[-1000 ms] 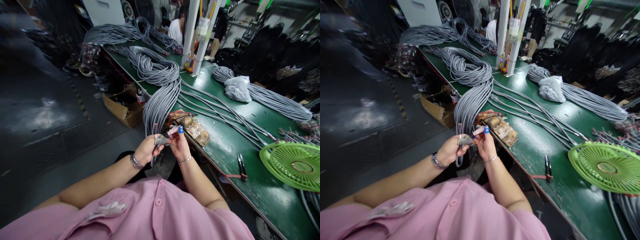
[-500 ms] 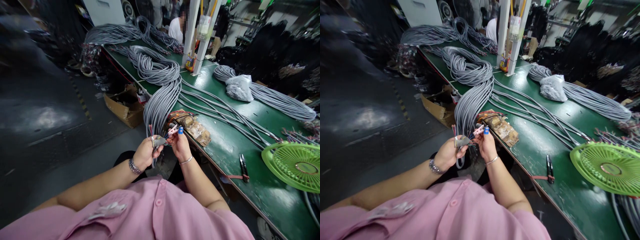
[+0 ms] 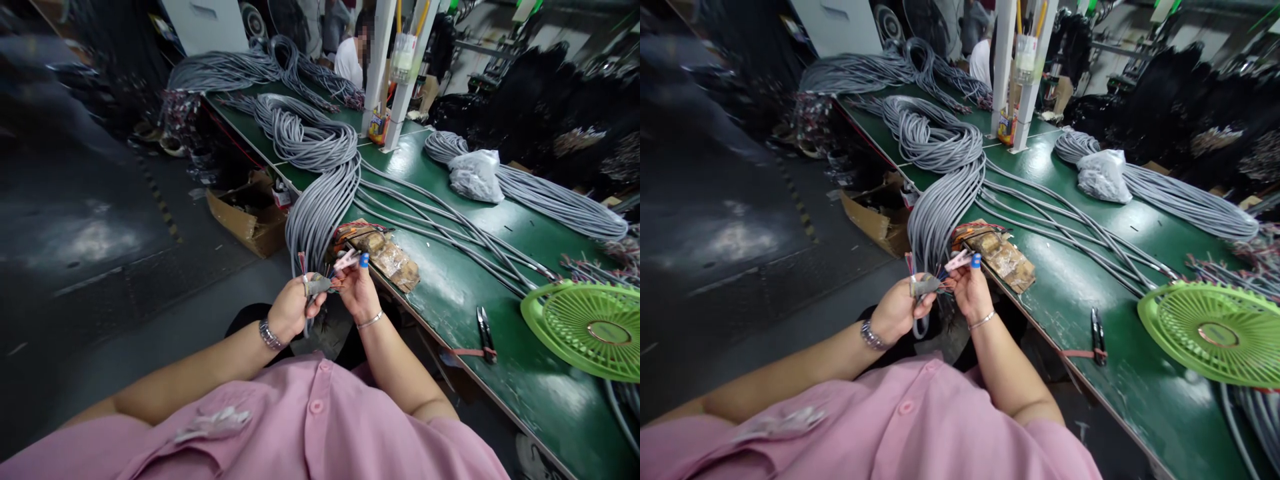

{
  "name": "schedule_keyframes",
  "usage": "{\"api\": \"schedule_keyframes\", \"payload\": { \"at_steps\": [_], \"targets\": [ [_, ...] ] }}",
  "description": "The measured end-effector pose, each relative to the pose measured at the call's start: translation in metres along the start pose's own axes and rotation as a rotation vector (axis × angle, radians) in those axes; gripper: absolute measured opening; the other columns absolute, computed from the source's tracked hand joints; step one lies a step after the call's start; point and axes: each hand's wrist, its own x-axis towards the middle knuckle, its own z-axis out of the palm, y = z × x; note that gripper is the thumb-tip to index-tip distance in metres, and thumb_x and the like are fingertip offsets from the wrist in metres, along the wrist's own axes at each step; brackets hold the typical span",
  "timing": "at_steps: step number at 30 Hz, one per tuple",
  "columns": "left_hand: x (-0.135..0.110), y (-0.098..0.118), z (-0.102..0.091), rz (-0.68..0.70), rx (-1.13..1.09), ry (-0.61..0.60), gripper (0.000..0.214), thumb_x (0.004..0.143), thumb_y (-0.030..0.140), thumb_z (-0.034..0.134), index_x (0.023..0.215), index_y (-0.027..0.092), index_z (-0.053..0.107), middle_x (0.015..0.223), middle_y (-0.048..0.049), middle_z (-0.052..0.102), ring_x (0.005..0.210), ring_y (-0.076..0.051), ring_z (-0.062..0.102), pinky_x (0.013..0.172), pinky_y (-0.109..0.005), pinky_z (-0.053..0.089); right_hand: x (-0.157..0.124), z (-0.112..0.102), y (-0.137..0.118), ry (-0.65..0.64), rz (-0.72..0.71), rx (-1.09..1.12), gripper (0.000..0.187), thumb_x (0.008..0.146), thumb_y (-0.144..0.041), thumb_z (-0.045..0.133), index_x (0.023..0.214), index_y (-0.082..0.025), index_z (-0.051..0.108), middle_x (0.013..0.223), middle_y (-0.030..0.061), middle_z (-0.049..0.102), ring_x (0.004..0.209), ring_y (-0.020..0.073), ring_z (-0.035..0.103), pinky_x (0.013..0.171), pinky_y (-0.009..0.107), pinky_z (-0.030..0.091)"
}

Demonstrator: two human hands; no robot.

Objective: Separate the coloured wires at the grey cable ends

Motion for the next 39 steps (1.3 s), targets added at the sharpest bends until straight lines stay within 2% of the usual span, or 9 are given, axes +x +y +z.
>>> {"api": "schedule_keyframes", "payload": {
  "at_steps": [3,7,10,21,24,28,30,35,39],
  "targets": [
    [-0.007,-0.002,-0.002,0.029,-0.016,-0.006,0.017,0.068,0.027,0.067,0.068,0.016,0.053,0.045,0.0036,0.052,0.029,-0.004,0.033,0.032,-0.017,0.018,-0.003,0.000,-0.003,-0.023,0.026,-0.055,0.043,0.080,-0.060,0.064,0.091,-0.018,0.067,0.081,0.0012,0.068,0.063,0.0106,0.057,0.058,0.023,0.052],
    [-0.013,0.001,0.002,0.072,-0.082,0.013,0.020,0.067,0.028,0.070,0.068,0.016,0.054,0.045,0.0043,0.052,0.030,-0.003,0.033,0.033,-0.017,0.020,-0.006,0.001,-0.004,-0.034,-0.053,-0.139,0.034,0.079,-0.049,0.071,0.092,-0.018,0.068,0.077,-0.0007,0.065,0.060,0.0086,0.054,0.057,0.020,0.051],
    [-0.012,0.004,0.006,0.084,-0.127,0.035,0.022,0.064,0.027,0.072,0.070,0.016,0.054,0.046,0.0046,0.052,0.030,-0.004,0.034,0.033,-0.017,0.020,-0.007,0.002,-0.003,-0.027,-0.094,-0.178,0.032,0.079,-0.049,0.070,0.088,-0.018,0.068,0.075,-0.0007,0.064,0.059,0.0084,0.052,0.056,0.020,0.049],
    [-0.004,0.005,0.013,0.057,-0.091,0.083,0.021,0.062,0.027,0.068,0.068,0.017,0.051,0.046,0.0050,0.052,0.030,-0.004,0.034,0.032,-0.018,0.020,-0.004,0.001,-0.001,0.002,-0.061,-0.100,0.022,0.080,-0.040,0.072,0.081,-0.019,0.066,0.070,-0.0018,0.063,0.061,0.0099,0.053,0.059,0.022,0.047],
    [-0.006,0.003,0.012,0.068,-0.073,0.080,0.020,0.063,0.027,0.068,0.068,0.016,0.053,0.046,0.0048,0.052,0.030,-0.004,0.034,0.032,-0.018,0.020,-0.005,0.000,-0.001,-0.004,-0.045,-0.108,0.026,0.080,-0.044,0.071,0.083,-0.019,0.066,0.073,-0.0014,0.064,0.062,0.0098,0.055,0.061,0.022,0.049],
    [-0.009,0.000,0.007,0.101,-0.073,0.078,0.021,0.065,0.028,0.070,0.070,0.016,0.054,0.046,0.0045,0.053,0.030,-0.004,0.035,0.033,-0.018,0.019,-0.007,-0.001,-0.006,-0.043,0.019,-0.115,0.043,0.080,-0.061,0.063,0.090,-0.019,0.067,0.081,0.0010,0.068,0.065,0.0109,0.059,0.061,0.024,0.052],
    [-0.011,0.000,0.005,0.112,-0.085,0.079,0.022,0.064,0.028,0.071,0.070,0.016,0.054,0.047,0.0043,0.053,0.031,-0.004,0.035,0.033,-0.018,0.018,-0.007,0.000,-0.010,-0.044,0.042,-0.137,0.048,0.079,-0.064,0.063,0.093,-0.018,0.067,0.082,0.0017,0.068,0.063,0.0108,0.059,0.058,0.024,0.053],
    [-0.013,0.008,0.005,0.116,-0.182,0.085,0.022,0.063,0.025,0.072,0.071,0.017,0.053,0.048,0.0047,0.052,0.032,-0.004,0.036,0.033,-0.017,0.021,-0.007,0.003,-0.012,0.003,-0.027,-0.198,0.031,0.077,-0.046,0.073,0.090,-0.019,0.067,0.073,-0.0023,0.065,0.058,0.0079,0.055,0.056,0.020,0.052],
    [-0.010,0.013,0.011,0.084,-0.246,0.070,0.020,0.063,0.022,0.069,0.073,0.017,0.052,0.050,0.0045,0.052,0.032,-0.004,0.035,0.033,-0.017,0.022,-0.010,0.004,-0.008,0.020,-0.015,-0.143,0.028,0.078,-0.045,0.072,0.088,-0.020,0.067,0.075,-0.0024,0.066,0.059,0.0077,0.055,0.058,0.020,0.052]
  ]
}}
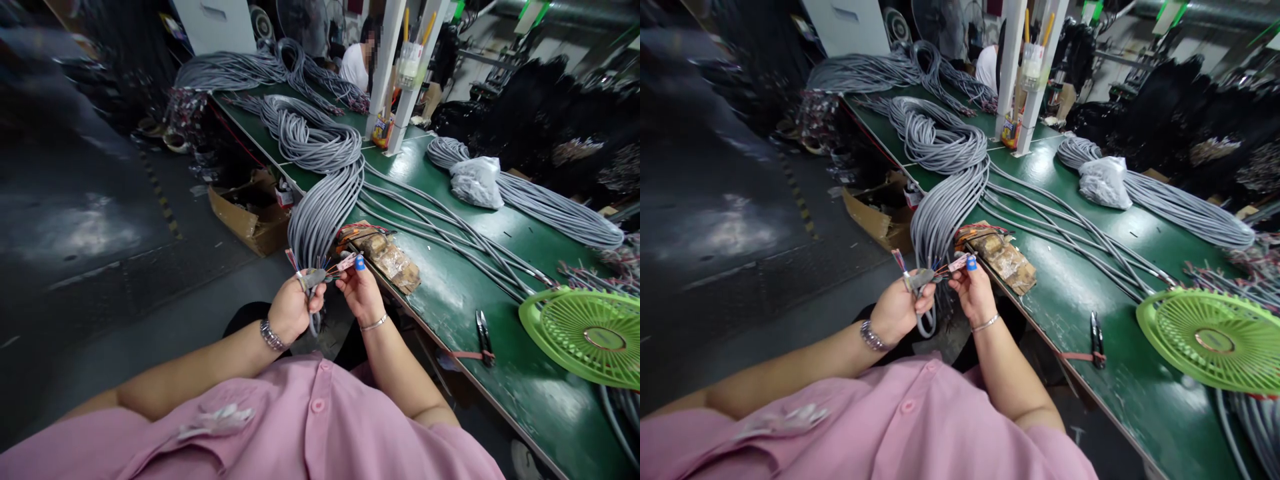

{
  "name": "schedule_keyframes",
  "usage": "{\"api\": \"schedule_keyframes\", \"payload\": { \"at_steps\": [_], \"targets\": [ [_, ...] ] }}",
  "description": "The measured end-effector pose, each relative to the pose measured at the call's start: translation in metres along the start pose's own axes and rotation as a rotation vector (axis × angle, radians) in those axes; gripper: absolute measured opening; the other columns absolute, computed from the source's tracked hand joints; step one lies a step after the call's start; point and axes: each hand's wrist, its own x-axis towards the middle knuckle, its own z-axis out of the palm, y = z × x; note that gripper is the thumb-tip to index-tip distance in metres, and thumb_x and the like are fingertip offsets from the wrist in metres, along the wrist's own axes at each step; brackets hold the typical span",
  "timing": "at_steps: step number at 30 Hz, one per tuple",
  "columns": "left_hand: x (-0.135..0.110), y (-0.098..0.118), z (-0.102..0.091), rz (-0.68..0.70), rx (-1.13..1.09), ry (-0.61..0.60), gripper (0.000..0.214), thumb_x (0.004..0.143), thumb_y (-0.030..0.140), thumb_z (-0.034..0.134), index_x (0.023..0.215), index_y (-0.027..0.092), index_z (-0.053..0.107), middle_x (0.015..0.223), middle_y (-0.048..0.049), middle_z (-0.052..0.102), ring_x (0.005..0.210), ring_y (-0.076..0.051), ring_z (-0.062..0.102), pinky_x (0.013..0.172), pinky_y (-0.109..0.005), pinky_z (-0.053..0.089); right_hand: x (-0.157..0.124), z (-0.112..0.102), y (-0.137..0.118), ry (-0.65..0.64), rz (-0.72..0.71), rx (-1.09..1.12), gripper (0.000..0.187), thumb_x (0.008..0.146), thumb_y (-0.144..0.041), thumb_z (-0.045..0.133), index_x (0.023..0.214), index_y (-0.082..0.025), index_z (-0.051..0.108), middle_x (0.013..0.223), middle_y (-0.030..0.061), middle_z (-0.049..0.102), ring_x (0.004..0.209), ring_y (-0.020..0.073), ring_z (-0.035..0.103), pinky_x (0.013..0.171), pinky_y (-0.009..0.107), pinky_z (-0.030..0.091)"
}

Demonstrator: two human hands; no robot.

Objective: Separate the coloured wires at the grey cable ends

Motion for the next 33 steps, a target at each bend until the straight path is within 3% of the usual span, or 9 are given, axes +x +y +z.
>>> {"api": "schedule_keyframes", "payload": {
  "at_steps": [4,10,18,22,25,29,33],
  "targets": [
    [0.005,-0.004,0.003,-0.019,-0.006,0.018,0.018,0.065,0.023,0.067,0.073,0.016,0.052,0.050,0.0039,0.053,0.032,-0.004,0.035,0.033,-0.018,0.022,0.001,-0.001,0.002,-0.026,0.062,0.096,0.021,0.080,-0.040,0.072,0.087,-0.020,0.067,0.080,-0.0017,0.068,0.066,0.0088,0.058,0.065,0.021,0.053],
    [0.008,-0.015,0.001,-0.022,0.029,0.027,0.019,0.065,0.022,0.066,0.075,0.017,0.052,0.051,0.0046,0.054,0.032,-0.004,0.036,0.033,-0.017,0.022,0.004,0.000,0.004,-0.055,0.026,0.089,0.017,0.083,-0.037,0.069,0.089,-0.021,0.068,0.082,-0.0011,0.068,0.070,0.0095,0.059,0.064,0.020,0.049],
    [0.001,-0.017,-0.008,0.017,0.110,0.004,0.022,0.066,0.026,0.070,0.073,0.017,0.051,0.050,0.0047,0.054,0.032,-0.004,0.037,0.033,-0.017,0.022,-0.001,-0.010,0.003,-0.056,0.077,0.056,0.034,0.083,-0.053,0.065,0.087,-0.020,0.067,0.084,0.0013,0.070,0.067,0.0104,0.061,0.062,0.023,0.052],
    [-0.005,-0.017,-0.016,0.051,0.208,-0.013,0.023,0.069,0.030,0.071,0.072,0.017,0.053,0.050,0.0043,0.054,0.032,-0.004,0.036,0.034,-0.017,0.021,-0.008,-0.020,-0.008,-0.129,0.183,-0.209,0.047,0.075,-0.060,0.068,0.089,-0.016,0.068,0.080,0.0035,0.071,0.060,0.0102,0.060,0.057,0.024,0.054],
    [-0.009,-0.019,-0.020,0.078,0.306,-0.029,0.023,0.070,0.031,0.070,0.068,0.017,0.053,0.050,0.0031,0.055,0.033,-0.004,0.037,0.034,-0.017,0.022,-0.012,-0.021,-0.018,-0.225,0.225,-0.446,0.046,0.070,-0.056,0.075,0.085,-0.013,0.068,0.070,0.0016,0.067,0.056,0.0094,0.059,0.056,0.024,0.052],
    [-0.013,-0.023,-0.024,0.087,0.458,-0.090,0.021,0.073,0.029,0.067,0.062,0.016,0.054,0.051,0.0014,0.057,0.033,-0.005,0.040,0.035,-0.017,0.025,-0.017,-0.011,-0.024,-0.255,0.117,-0.668,0.034,0.065,-0.043,0.082,0.074,-0.015,0.065,0.060,-0.0034,0.062,0.050,0.0068,0.052,0.054,0.020,0.044],
    [-0.012,-0.027,-0.029,-0.046,0.651,-0.242,0.013,0.070,0.022,0.062,0.061,0.015,0.056,0.050,-0.0013,0.060,0.032,-0.007,0.045,0.035,-0.018,0.026,-0.028,0.003,-0.021,-0.325,-0.026,-0.956,0.022,0.073,-0.036,0.076,0.070,-0.017,0.065,0.059,-0.0042,0.059,0.054,0.0087,0.049,0.055,0.022,0.040]
  ]
}}
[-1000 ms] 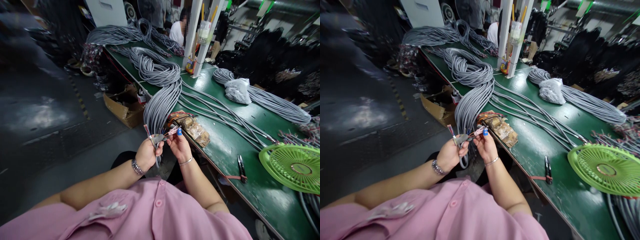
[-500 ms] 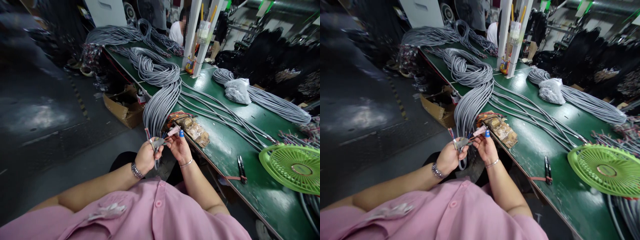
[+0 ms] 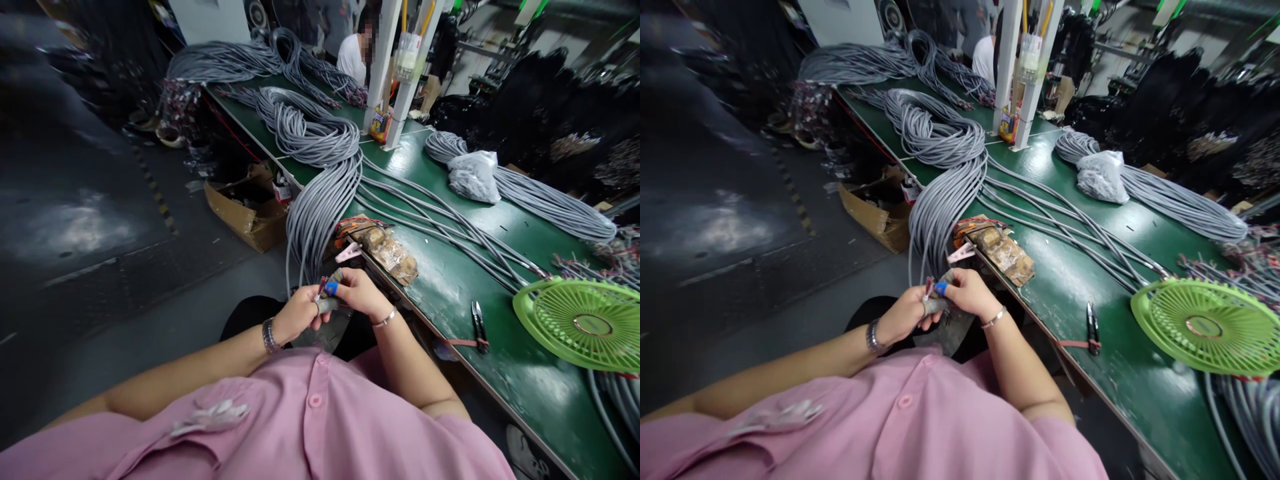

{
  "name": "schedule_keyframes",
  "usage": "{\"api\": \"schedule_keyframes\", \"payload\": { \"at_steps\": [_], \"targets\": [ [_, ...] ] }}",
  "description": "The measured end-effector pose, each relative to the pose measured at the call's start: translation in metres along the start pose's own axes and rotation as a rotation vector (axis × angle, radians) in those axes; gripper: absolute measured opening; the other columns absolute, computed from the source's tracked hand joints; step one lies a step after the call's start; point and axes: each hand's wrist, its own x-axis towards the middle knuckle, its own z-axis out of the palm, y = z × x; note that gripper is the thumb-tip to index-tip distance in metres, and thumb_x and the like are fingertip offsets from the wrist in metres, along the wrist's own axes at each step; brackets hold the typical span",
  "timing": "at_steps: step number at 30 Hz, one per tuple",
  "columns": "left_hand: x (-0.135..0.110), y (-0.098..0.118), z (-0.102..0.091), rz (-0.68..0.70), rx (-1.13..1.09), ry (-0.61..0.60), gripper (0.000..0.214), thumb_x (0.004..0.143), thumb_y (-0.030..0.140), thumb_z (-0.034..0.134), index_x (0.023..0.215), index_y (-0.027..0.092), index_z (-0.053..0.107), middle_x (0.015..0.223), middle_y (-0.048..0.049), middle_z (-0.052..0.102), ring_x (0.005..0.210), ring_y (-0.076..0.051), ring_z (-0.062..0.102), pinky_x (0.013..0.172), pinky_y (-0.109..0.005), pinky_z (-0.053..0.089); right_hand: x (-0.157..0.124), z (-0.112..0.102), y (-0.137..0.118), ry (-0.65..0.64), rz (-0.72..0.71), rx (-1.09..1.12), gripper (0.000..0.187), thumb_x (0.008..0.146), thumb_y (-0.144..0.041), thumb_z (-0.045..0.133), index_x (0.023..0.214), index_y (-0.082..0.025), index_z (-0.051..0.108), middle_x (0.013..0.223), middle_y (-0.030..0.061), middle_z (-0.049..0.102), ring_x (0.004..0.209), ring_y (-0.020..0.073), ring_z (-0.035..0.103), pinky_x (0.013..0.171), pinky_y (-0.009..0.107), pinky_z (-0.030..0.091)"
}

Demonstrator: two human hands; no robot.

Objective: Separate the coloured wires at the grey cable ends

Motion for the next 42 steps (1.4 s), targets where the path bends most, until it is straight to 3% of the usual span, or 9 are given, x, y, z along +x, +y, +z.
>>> {"api": "schedule_keyframes", "payload": {
  "at_steps": [5,11,18,21,24,30,34,39,42],
  "targets": [
    [0.004,-0.004,-0.006,-0.067,0.005,0.014,0.007,0.069,0.020,0.055,0.063,0.016,0.055,0.047,-0.0011,0.060,0.032,-0.008,0.046,0.033,-0.018,0.024,-0.011,0.008,-0.004,0.131,-0.160,-0.207,0.013,0.079,-0.031,0.071,0.078,-0.019,0.067,0.075,0.0000,0.065,0.071,0.0131,0.056,0.068,0.025,0.045],
    [0.008,-0.003,-0.007,0.058,-0.328,0.224,0.019,0.073,0.031,0.067,0.072,0.017,0.054,0.051,0.0031,0.059,0.035,-0.007,0.046,0.034,-0.018,0.027,-0.022,0.015,0.028,0.268,-0.139,0.115,0.032,0.074,-0.037,0.075,0.098,-0.020,0.063,0.084,0.0010,0.065,0.071,0.0134,0.058,0.067,0.026,0.048],
    [0.006,-0.007,0.000,0.027,-0.297,0.126,0.020,0.072,0.031,0.070,0.073,0.015,0.057,0.055,-0.0008,0.063,0.042,-0.011,0.056,0.037,-0.019,0.032,-0.017,0.025,0.033,0.479,-0.108,0.380,0.020,0.074,-0.035,0.073,0.081,-0.019,0.063,0.071,-0.0025,0.060,0.061,0.0106,0.051,0.058,0.023,0.043],
    [0.005,-0.010,-0.003,-0.014,-0.220,0.058,0.022,0.072,0.031,0.070,0.067,0.013,0.057,0.054,-0.0041,0.064,0.042,-0.013,0.059,0.037,-0.019,0.030,-0.009,0.010,0.025,0.423,-0.042,0.465,0.022,0.070,-0.034,0.075,0.078,-0.020,0.060,0.061,-0.0062,0.051,0.053,0.0085,0.042,0.054,0.023,0.041],
    [0.008,-0.009,-0.009,0.017,-0.316,0.147,0.020,0.072,0.030,0.071,0.071,0.014,0.058,0.056,-0.0027,0.065,0.042,-0.012,0.058,0.037,-0.019,0.029,-0.006,0.005,0.027,0.415,-0.040,0.508,0.022,0.073,-0.036,0.074,0.080,-0.019,0.061,0.060,-0.0065,0.048,0.052,0.0080,0.039,0.054,0.023,0.041],
    [0.011,-0.003,-0.010,0.032,-0.434,0.237,0.019,0.070,0.028,0.071,0.074,0.014,0.059,0.055,-0.0016,0.064,0.042,-0.011,0.057,0.037,-0.019,0.032,-0.019,0.029,0.046,0.372,-0.134,0.428,0.033,0.077,-0.040,0.071,0.104,-0.022,0.065,0.083,0.0002,0.059,0.064,0.0107,0.050,0.063,0.026,0.046],
    [0.010,-0.002,-0.005,0.015,-0.385,0.176,0.019,0.069,0.029,0.071,0.072,0.014,0.059,0.055,-0.0024,0.065,0.042,-0.012,0.058,0.037,-0.019,0.032,-0.021,0.037,0.046,0.418,-0.189,0.241,0.016,0.079,-0.034,0.070,0.086,-0.020,0.067,0.079,0.0009,0.062,0.072,0.0136,0.055,0.070,0.027,0.046],
    [0.005,0.000,-0.008,-0.021,-0.134,0.017,0.019,0.072,0.030,0.069,0.065,0.014,0.060,0.059,-0.0067,0.068,0.049,-0.016,0.062,0.042,-0.022,0.040,-0.014,0.032,0.038,0.385,-0.047,0.346,0.015,0.073,-0.031,0.072,0.074,-0.018,0.064,0.065,-0.0027,0.057,0.057,0.0094,0.047,0.055,0.023,0.038],
    [0.003,0.000,-0.011,0.043,-0.007,0.010,0.019,0.072,0.027,0.069,0.061,0.014,0.060,0.057,-0.0064,0.067,0.047,-0.014,0.060,0.044,-0.022,0.041,-0.008,0.029,0.030,0.307,0.016,0.349,0.019,0.068,-0.031,0.075,0.070,-0.017,0.063,0.059,-0.0039,0.056,0.051,0.0079,0.044,0.051,0.022,0.034]
  ]
}}
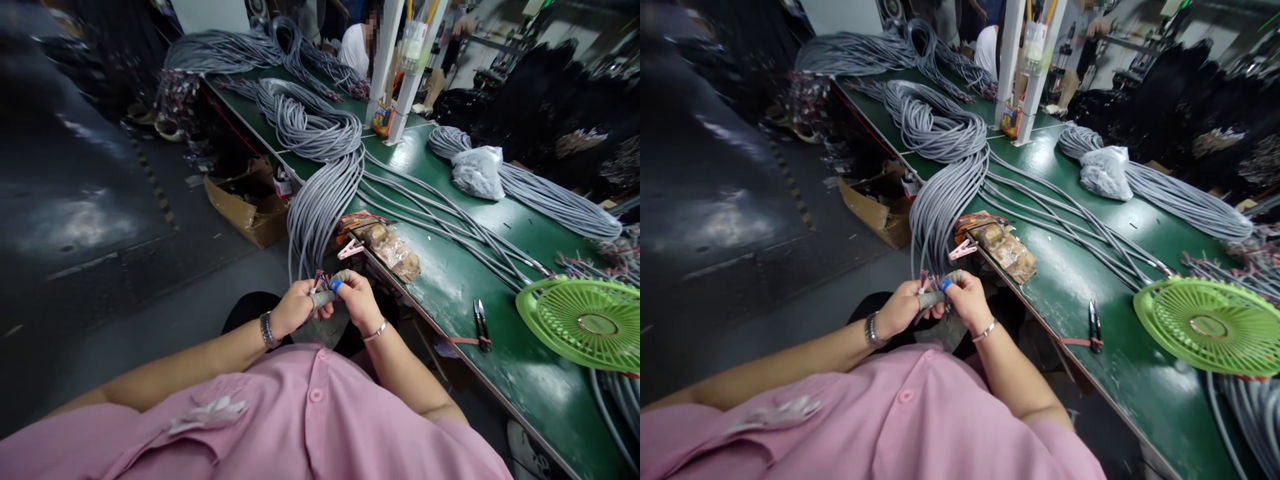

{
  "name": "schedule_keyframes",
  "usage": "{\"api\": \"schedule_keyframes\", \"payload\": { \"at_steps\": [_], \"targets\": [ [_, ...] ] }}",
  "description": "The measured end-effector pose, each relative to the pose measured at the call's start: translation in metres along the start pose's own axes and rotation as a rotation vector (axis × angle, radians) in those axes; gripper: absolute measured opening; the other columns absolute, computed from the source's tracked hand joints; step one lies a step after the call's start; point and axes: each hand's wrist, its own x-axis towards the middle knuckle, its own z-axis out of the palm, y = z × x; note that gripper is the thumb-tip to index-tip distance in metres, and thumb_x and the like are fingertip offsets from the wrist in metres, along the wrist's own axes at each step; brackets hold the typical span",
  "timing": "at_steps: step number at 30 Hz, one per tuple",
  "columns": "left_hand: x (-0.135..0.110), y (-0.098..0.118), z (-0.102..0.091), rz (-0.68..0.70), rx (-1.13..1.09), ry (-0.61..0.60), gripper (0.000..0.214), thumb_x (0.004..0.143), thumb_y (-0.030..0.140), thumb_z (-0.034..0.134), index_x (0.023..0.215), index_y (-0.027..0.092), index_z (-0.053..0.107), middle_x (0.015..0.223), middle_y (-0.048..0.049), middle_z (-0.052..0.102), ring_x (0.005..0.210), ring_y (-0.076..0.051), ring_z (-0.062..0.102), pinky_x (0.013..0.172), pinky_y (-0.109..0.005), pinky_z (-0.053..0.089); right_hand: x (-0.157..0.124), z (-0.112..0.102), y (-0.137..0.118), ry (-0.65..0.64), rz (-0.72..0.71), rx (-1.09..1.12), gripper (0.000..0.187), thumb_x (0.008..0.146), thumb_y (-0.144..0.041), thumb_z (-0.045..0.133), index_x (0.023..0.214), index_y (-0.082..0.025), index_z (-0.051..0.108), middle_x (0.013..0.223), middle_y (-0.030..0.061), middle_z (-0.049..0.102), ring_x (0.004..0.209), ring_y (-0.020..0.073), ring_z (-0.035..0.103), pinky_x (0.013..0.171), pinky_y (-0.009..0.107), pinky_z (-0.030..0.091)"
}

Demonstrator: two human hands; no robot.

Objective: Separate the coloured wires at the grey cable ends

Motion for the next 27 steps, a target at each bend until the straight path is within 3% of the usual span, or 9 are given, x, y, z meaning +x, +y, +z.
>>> {"api": "schedule_keyframes", "payload": {
  "at_steps": [5,13,27],
  "targets": [
    [0.003,-0.003,0.000,0.029,-0.223,0.120,0.018,0.071,0.029,0.068,0.065,0.015,0.059,0.053,-0.0044,0.065,0.042,-0.014,0.058,0.036,-0.020,0.031,0.006,0.006,-0.009,0.004,0.032,0.009,0.027,0.066,-0.040,0.077,0.073,-0.018,0.064,0.059,-0.0028,0.058,0.052,0.0086,0.045,0.049,0.022,0.034],
    [0.009,0.000,0.000,-0.020,-0.476,0.273,0.018,0.065,0.029,0.068,0.069,0.015,0.058,0.051,-0.0036,0.064,0.039,-0.014,0.057,0.033,-0.019,0.029,0.007,0.008,0.003,0.072,-0.016,0.046,0.024,0.068,-0.038,0.076,0.073,-0.018,0.065,0.061,-0.0036,0.056,0.053,0.0082,0.043,0.049,0.022,0.035],
    [0.002,-0.004,0.004,0.060,-0.253,0.258,0.018,0.067,0.027,0.070,0.067,0.015,0.056,0.053,-0.0033,0.064,0.039,-0.013,0.056,0.034,-0.019,0.030,0.010,0.008,-0.009,-0.022,0.031,-0.059,0.029,0.068,-0.040,0.077,0.078,-0.017,0.063,0.061,-0.0044,0.057,0.050,0.0071,0.043,0.047,0.021,0.035]
  ]
}}
